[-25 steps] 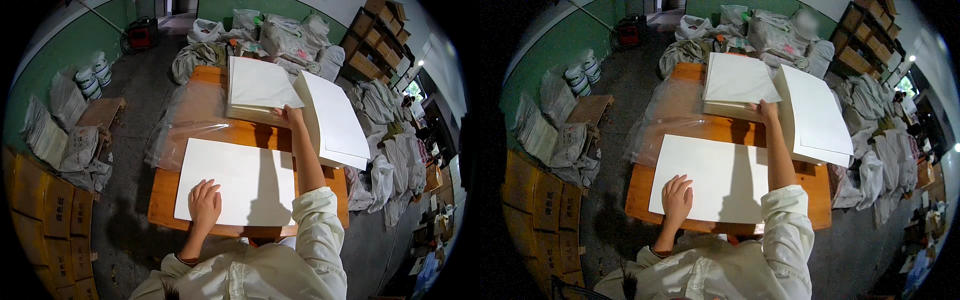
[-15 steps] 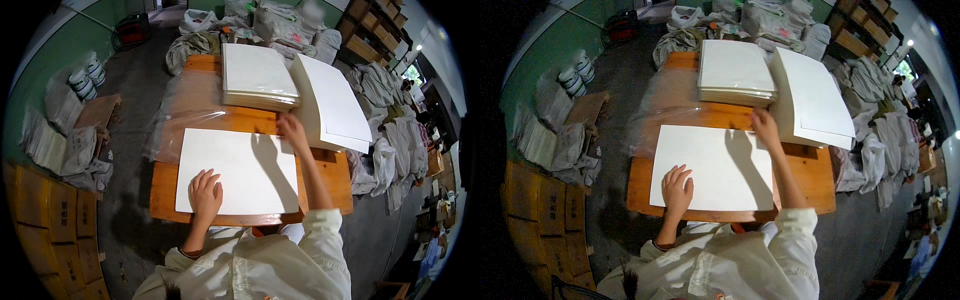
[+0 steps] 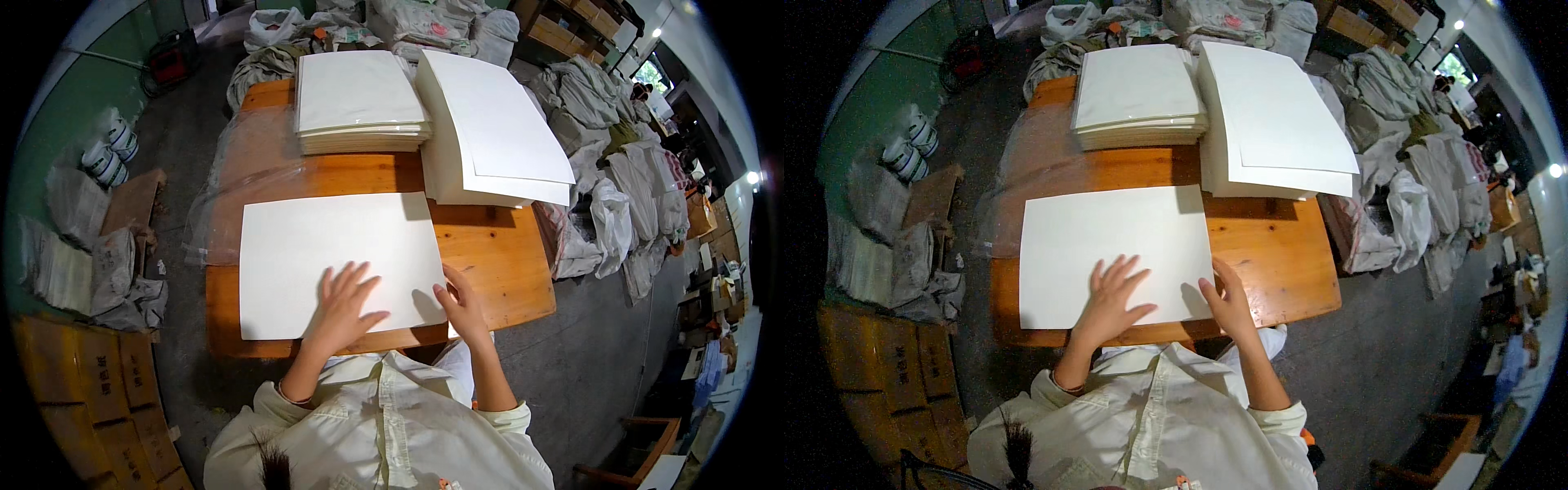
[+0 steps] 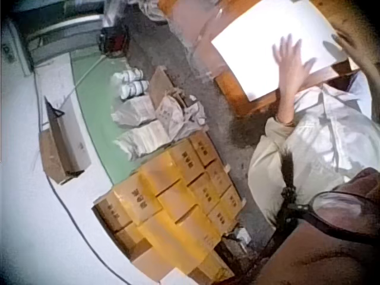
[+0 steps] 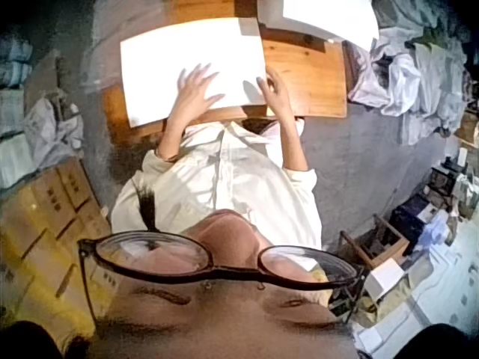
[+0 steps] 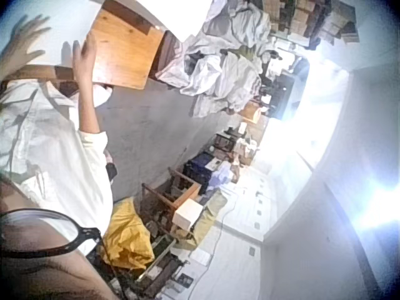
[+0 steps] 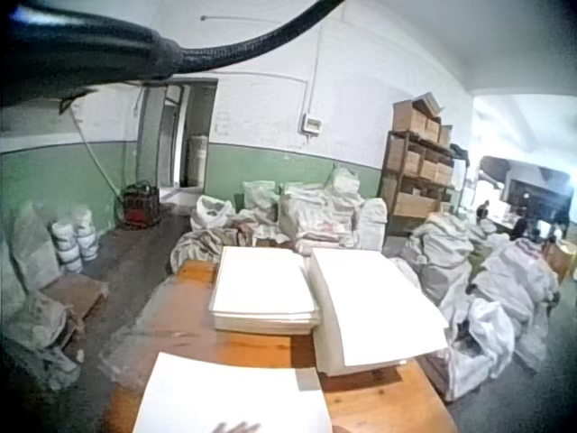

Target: The person wraps individual white rectangular sheets of paper with clear plastic film on a wooden table. They pick up a sheet, place it on a plastic sheet, fold the plastic over the paper, and smooth it down before stacking the wrapped item. The process is repeated for multiple sheets throughout the video.

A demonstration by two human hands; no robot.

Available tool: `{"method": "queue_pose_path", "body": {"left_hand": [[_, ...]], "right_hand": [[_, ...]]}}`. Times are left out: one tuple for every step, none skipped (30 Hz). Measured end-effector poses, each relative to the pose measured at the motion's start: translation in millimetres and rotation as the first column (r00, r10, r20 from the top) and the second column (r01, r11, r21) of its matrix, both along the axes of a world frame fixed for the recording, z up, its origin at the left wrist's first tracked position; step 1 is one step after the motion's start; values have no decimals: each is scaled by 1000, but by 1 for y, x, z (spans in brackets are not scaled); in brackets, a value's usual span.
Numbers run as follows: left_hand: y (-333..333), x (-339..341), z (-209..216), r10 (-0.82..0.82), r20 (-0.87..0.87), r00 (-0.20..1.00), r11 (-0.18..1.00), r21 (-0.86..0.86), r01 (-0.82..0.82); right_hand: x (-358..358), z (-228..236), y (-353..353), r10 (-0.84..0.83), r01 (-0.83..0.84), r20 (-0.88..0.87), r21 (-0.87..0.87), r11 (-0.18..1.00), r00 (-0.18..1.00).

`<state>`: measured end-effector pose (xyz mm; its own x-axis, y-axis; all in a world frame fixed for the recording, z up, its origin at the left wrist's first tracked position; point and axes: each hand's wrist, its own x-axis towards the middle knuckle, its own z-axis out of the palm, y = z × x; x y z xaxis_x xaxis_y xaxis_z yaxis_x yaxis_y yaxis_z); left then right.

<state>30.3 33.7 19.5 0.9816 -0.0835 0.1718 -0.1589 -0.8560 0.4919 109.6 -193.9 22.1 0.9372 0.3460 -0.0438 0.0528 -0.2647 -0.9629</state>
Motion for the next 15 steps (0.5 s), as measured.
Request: {"method": "queue_pose_path", "body": {"left_hand": [[-4,1,-1,-28,8,1000,1000,-4,28],[-10,3,-3,-63,16,998,998,-11,63],[-14,3,-4,-95,23,995,995,-17,96],[-15,4,-2,-122,8,992,992,-34,122],[-12,3,0,-147,-10,989,988,-49,146],[-9,4,1,-171,-29,985,984,-66,168],[-7,6,1,-193,-35,981,979,-67,190],[-5,5,0,-212,-51,976,975,-72,208],[-4,6,-2,-232,-67,970,971,-78,227],[-4,6,-4,-230,-74,970,972,-74,225],[-4,7,-6,-234,-79,969,971,-67,229],[-5,7,-6,-237,-85,968,971,-60,233],[-5,7,-5,-225,-76,971,972,-82,219],[-4,8,-6,-224,-82,971,971,-105,215],[-3,9,-8,-223,-87,971,969,-128,211]], "right_hand": [[1,9,1,21,26,-228,202,979,973],[4,11,-4,61,49,-363,287,957,930],[7,12,-10,114,83,-486,365,927,867],[9,13,-15,177,127,-593,435,891,786],[8,17,-17,187,136,-623,433,891,760],[9,14,-22,218,68,-582,428,901,783],[12,9,-30,251,-1,-541,419,908,803],[10,5,-34,286,-67,-507,406,911,813],[10,2,-34,273,-82,-486,379,922,830],[12,3,-33,261,-95,-463,351,931,847],[13,2,-33,246,-103,-438,325,940,865],[13,-1,-32,239,-109,-421,311,944,875],[13,-4,-32,232,-113,-404,297,948,885],[14,-8,-31,227,-120,-388,281,952,893],[12,-10,-28,190,-66,-382,314,947,904]]}}
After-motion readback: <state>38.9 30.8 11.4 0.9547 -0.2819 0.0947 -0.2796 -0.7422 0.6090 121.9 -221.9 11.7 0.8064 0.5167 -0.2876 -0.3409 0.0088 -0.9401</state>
